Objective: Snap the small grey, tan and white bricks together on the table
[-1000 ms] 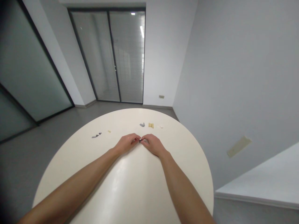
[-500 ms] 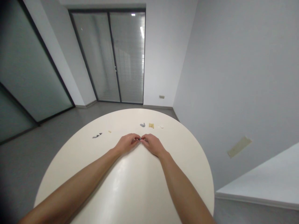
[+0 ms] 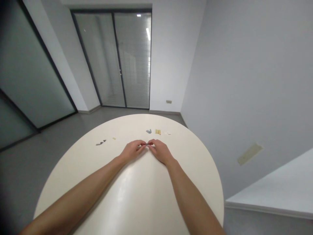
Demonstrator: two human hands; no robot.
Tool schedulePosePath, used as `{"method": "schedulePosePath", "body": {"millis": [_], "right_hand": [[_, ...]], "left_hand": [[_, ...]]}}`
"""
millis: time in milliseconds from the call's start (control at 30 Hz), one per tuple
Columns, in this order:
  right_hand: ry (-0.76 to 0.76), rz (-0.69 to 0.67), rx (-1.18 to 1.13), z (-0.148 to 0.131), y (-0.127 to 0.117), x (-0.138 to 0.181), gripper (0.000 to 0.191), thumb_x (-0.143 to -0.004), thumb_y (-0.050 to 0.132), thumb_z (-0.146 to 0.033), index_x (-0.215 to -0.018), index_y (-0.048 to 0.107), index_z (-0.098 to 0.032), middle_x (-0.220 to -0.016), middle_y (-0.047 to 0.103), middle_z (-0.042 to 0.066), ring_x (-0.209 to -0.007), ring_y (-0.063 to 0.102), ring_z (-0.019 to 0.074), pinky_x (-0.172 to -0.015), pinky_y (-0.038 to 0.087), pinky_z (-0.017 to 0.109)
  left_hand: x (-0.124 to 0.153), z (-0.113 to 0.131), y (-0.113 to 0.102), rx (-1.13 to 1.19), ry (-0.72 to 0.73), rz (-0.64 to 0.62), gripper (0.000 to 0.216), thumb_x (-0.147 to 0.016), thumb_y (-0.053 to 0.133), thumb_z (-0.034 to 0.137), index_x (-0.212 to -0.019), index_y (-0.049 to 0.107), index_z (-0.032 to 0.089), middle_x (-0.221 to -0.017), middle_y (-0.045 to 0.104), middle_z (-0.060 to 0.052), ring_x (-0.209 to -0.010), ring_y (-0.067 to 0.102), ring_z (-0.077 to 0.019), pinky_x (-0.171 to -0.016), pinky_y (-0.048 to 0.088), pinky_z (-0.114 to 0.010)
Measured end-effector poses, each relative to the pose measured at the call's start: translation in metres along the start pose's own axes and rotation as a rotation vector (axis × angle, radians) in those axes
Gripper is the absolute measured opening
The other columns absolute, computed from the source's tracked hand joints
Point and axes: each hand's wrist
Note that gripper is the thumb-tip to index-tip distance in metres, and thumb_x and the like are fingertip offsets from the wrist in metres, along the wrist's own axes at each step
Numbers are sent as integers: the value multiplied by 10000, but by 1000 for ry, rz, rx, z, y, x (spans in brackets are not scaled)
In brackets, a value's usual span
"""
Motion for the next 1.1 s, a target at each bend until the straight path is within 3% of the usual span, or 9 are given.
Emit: {"method": "schedulePosePath", "body": {"millis": [433, 800, 1100], "right_hand": [[-35, 21, 11, 3, 1, 0, 206, -965, 511, -336, -1078, 645, -230, -1027, 697, 54, -970, 626, 187, -899, 468, 336], [-29, 32, 23, 2, -1, 0, 171, -956, 537, -340, -984, 653, -218, -966, 697, 48, -915, 627, 185, -854, 466, 323], [-30, 31, 56, 2, -1, 0, 157, -955, 550, -337, -954, 646, -212, -940, 689, 44, -889, 620, 184, -818, 458, 308]], "left_hand": [[-1, 1, 0, 12, -15, -13, 255, -950, 462, 336, -1066, 672, 249, -1016, 724, -16, -909, 647, -175, -814, 485, -275], [0, 1, 0, 102, -53, -17, 261, -945, 469, 356, -1084, 668, 258, -1044, 723, -7, -896, 662, -165, -773, 521, -259], [-1, -2, 1, 81, -4, 2, 227, -946, 480, 342, -1054, 656, 249, -1005, 716, -2, -897, 650, -159, -766, 509, -252]]}}
Point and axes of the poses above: each hand's wrist, its own x-axis away from the middle knuckle, its own y-axis out of the palm, z = x × y
